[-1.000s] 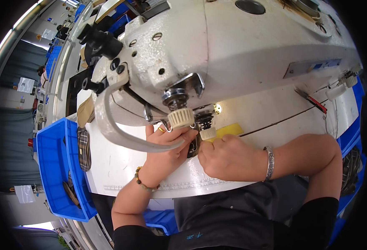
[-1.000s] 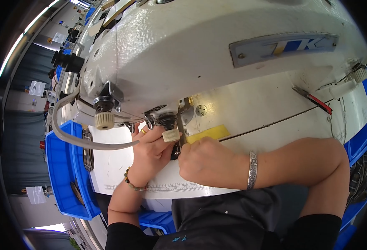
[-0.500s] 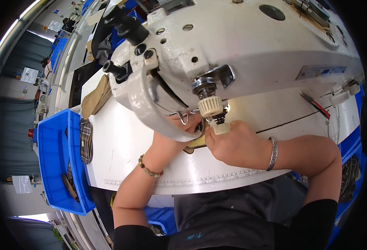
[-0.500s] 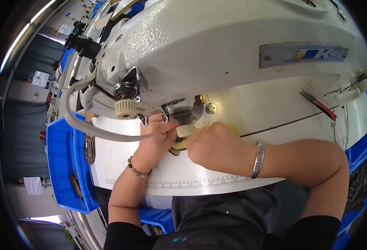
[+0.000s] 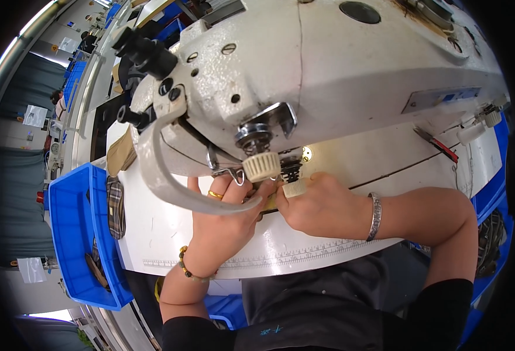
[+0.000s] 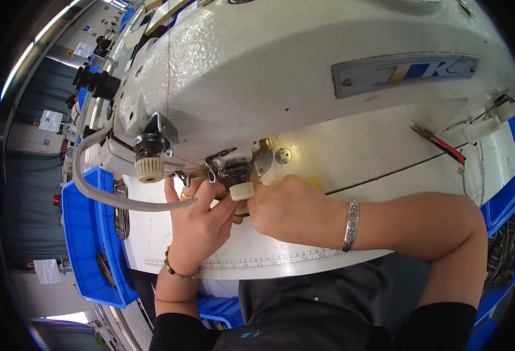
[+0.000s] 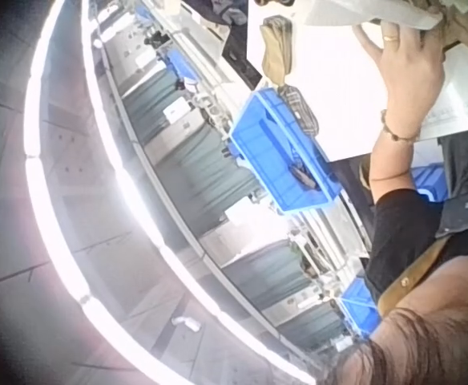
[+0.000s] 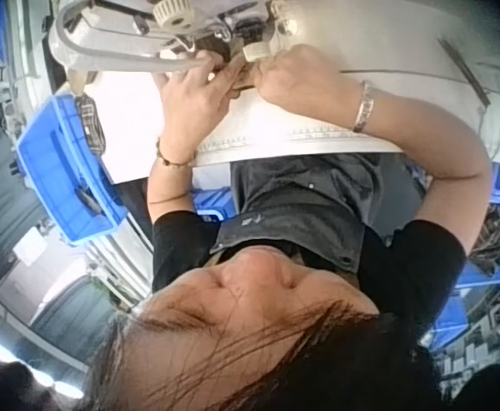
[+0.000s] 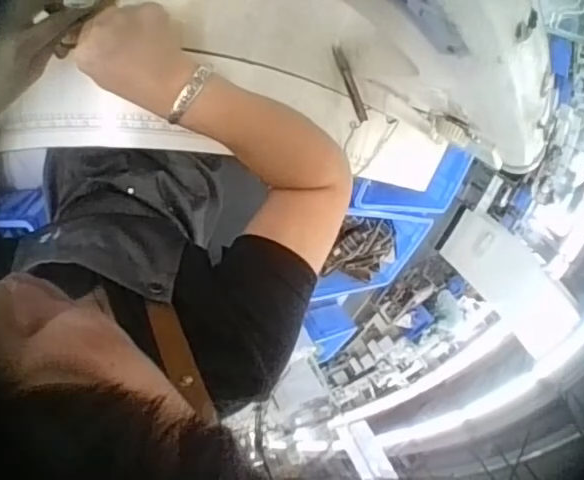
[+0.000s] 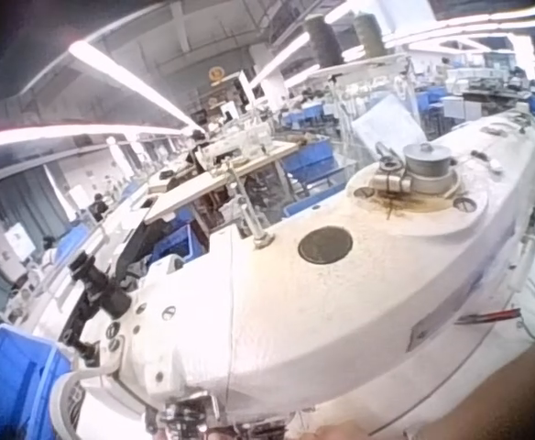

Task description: Sewing and assembling pieces of a shoe using an industrial sewing machine.

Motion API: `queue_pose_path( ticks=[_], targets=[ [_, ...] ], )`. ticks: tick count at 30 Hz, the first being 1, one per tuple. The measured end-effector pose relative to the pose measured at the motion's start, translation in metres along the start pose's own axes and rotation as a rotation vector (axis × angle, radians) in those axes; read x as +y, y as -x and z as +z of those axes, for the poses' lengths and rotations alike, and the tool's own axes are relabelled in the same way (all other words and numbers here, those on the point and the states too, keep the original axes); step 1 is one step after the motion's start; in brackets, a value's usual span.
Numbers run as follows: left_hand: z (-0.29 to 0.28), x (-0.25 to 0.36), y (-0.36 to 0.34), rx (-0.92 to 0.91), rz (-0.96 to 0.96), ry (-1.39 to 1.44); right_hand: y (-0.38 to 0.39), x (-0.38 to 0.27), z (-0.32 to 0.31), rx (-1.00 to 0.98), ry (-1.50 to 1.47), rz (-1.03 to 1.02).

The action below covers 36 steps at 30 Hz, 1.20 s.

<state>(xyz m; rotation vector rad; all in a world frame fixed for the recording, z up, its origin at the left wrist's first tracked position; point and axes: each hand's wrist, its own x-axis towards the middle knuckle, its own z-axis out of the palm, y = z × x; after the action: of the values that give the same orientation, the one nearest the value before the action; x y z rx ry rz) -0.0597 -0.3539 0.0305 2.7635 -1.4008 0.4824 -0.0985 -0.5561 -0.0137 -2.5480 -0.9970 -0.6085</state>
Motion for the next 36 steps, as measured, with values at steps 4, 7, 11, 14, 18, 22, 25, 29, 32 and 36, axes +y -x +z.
queue_pose_path(
  ticks=[4,7,11,14,18,22,25,29,32,36],
  targets=[
    [0.002,0.006,-0.001,0.056,-0.068,0.035,0.000,0.001,0.000,-0.023,0.012,-0.008],
    [0.004,0.007,-0.003,0.027,-0.101,0.043,-0.001,0.000,-0.001,-0.016,0.016,-0.014],
    [0.008,0.001,-0.005,0.012,-0.106,0.158,-0.001,0.001,-0.004,-0.024,0.079,0.000],
    [0.009,-0.002,-0.004,0.026,-0.168,0.262,0.001,0.005,0.007,-0.059,0.141,0.096],
    [0.013,-0.003,-0.003,0.080,-0.113,0.246,0.002,0.009,0.003,-0.036,0.078,0.058],
    [0.016,-0.001,-0.006,0.124,-0.036,0.173,0.002,-0.001,0.000,-0.117,-0.010,0.025],
    [0.024,-0.005,-0.005,0.113,-0.049,0.206,0.000,-0.003,-0.002,-0.123,-0.029,0.045],
    [0.023,-0.004,-0.009,0.083,-0.038,0.293,-0.002,-0.003,-0.004,-0.098,-0.070,0.043],
    [0.023,-0.002,-0.008,0.138,0.007,0.292,-0.001,-0.002,-0.005,-0.082,-0.068,0.040],
    [0.028,-0.007,-0.007,0.144,0.007,0.376,0.000,-0.003,-0.003,-0.086,-0.054,0.030]
  ],
)
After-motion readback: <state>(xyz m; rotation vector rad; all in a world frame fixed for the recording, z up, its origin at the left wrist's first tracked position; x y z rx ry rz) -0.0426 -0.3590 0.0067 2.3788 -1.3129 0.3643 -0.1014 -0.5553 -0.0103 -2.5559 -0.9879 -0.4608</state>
